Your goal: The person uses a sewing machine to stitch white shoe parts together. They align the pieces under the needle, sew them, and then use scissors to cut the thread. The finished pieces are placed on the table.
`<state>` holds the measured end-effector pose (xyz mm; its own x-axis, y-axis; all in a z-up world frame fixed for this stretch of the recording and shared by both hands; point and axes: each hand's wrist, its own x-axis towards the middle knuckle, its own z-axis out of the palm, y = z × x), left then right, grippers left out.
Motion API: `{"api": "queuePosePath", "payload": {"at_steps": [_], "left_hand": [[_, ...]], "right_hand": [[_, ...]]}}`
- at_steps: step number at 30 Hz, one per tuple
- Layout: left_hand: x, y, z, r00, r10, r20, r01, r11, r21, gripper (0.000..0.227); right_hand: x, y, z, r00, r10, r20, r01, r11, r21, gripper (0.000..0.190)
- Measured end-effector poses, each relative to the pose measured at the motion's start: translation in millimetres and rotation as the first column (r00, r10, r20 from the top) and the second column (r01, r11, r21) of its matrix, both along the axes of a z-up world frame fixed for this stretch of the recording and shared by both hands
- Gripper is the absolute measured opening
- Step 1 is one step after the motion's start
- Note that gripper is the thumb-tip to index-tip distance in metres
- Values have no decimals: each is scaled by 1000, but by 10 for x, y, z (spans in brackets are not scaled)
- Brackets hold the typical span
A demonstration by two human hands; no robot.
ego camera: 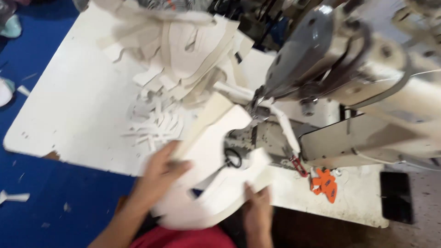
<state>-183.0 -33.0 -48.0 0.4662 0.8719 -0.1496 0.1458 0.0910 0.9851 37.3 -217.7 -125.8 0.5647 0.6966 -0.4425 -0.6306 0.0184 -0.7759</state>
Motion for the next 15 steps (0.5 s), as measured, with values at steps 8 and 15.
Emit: {"api": "queuePosePath", "payload": {"at_steps": [8,15], "left_hand": [[917,-499,-829,924,42,381,75,955,-286,41],[4,493,-644,958,192,-212,-88,902,423,26]], "right_hand": [[-68,332,421,460,298,836,-53,950,-309,73],[-4,511,167,613,359,703,-92,917,-388,52]]}}
